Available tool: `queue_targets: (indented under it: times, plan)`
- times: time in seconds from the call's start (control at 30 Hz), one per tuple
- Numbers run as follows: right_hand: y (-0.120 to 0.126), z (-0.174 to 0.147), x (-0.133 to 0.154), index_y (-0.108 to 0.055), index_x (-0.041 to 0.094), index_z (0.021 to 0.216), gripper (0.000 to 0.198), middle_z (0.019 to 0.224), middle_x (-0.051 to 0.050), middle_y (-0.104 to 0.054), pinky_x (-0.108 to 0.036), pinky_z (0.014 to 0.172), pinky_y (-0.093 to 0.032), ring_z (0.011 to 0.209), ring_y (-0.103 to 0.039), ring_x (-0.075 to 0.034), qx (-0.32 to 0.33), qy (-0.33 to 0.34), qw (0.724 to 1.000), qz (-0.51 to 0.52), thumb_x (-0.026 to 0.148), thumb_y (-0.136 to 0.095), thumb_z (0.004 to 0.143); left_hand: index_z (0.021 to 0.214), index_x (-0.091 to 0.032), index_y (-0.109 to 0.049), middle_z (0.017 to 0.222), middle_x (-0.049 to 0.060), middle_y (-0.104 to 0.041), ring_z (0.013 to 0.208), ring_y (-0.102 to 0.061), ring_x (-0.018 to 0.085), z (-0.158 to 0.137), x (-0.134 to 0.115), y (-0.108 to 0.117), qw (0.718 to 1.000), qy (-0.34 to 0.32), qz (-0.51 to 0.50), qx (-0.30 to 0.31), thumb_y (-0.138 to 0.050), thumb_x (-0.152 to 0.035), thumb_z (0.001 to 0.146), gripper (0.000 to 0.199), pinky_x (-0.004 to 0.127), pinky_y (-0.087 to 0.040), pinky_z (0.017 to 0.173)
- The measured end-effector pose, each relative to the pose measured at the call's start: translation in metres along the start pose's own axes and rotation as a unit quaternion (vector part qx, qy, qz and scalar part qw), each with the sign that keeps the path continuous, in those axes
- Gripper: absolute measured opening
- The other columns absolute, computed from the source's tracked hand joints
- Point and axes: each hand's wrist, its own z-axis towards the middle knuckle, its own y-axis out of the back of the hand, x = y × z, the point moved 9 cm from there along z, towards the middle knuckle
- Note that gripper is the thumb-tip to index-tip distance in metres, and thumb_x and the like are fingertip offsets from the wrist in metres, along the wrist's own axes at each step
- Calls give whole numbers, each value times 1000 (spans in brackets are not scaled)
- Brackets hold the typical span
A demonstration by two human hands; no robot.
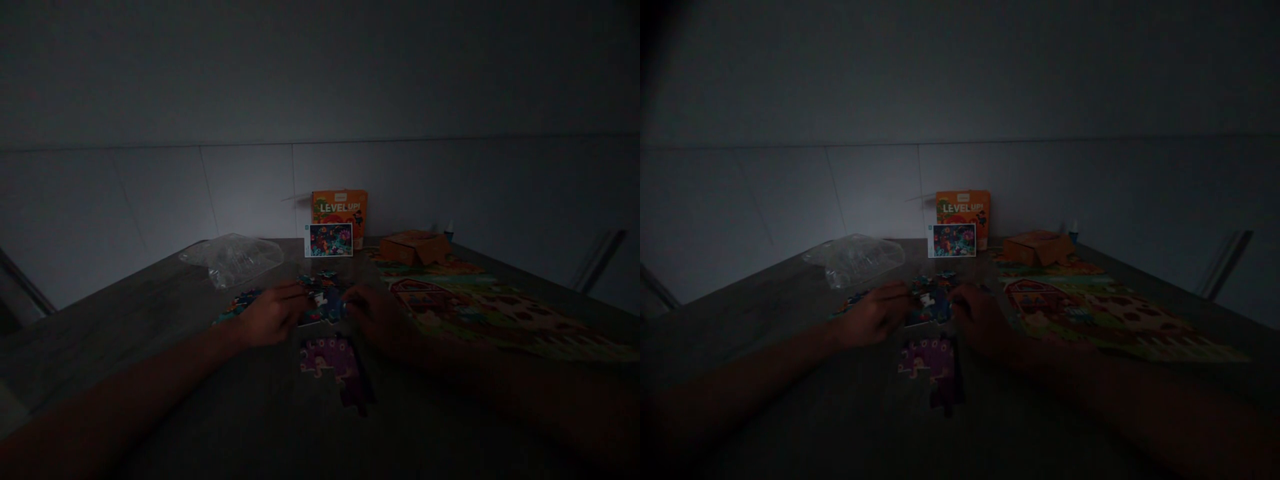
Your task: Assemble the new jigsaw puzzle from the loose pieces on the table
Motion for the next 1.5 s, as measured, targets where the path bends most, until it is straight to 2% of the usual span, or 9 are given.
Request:
queue_targets:
  times: [0.13,0.33,0.6,0.77,0.87,0.97,1.1,1.27,1.5]
  plan:
    - [9,-4,18,-59,19,97,12,89,-5,-67,-30,73,-48,80,-63,-18,-36,79,996,5,19,-50,89,103,-15,-61,93,8,-64,88,-61,20,-3,11,14,995,68,-14,-77,-44,-15,98,18,34,-52,78]
    - [-14,-13,34,-56,19,89,8,88,-4,-60,-28,73,-46,80,-58,-16,90,187,978,20,12,-52,88,102,-18,-52,96,8,-62,91,-60,20,-2,-17,-5,995,-4,-98,29,-48,-16,95,8,33,-53,78]
    - [-24,-13,28,-58,19,91,9,97,-5,-64,-30,76,-48,86,-60,-17,136,164,977,31,14,-60,84,108,-18,-50,101,9,-60,92,-60,20,-3,-21,-9,994,-20,-95,58,-45,-20,100,10,32,-53,78]
    - [0,-1,13,-63,19,92,11,92,-6,-69,-32,79,-50,85,-63,-19,6,87,996,-14,16,-55,87,138,-20,-34,121,11,-60,113,-58,24,-4,-4,-10,993,56,-89,46,-48,-23,99,41,39,-50,96]
    - [9,6,-12,-68,18,106,24,107,-9,-70,-39,93,-47,101,-63,-24,-42,-4,995,-90,16,-55,86,134,-18,-42,126,13,-57,120,-54,26,-3,1,-8,995,65,-62,32,-48,-22,99,36,42,-46,103]
    - [-1,9,-30,-65,17,125,38,119,-12,-68,-46,100,-44,112,-60,-29,15,-56,983,-174,19,-55,88,119,-17,-58,128,13,-54,124,-50,29,-2,0,-16,996,39,-28,70,-49,-21,98,23,45,-43,106]
    - [-12,4,-37,-64,17,132,44,132,-19,-59,-52,102,-42,121,-54,-36,82,-96,955,-268,29,-58,89,117,-18,-62,128,13,-55,125,-50,28,-5,5,-28,992,41,-19,120,-47,-21,100,24,46,-42,107]
    - [-20,0,-16,-62,21,134,42,151,-15,-44,-54,112,-32,137,-40,-35,112,-27,955,-272,26,-55,93,123,-18,-60,128,12,-56,122,-54,25,-7,7,-32,988,57,-31,140,-44,-23,101,27,41,-44,106]
    - [-23,-1,-8,-69,22,124,35,139,-10,-58,-51,112,-33,133,-45,-30,126,7,968,-219,23,-54,93,122,-18,-60,130,13,-55,125,-52,28,-7,7,-33,986,67,-36,151,-45,-22,101,27,43,-44,106]
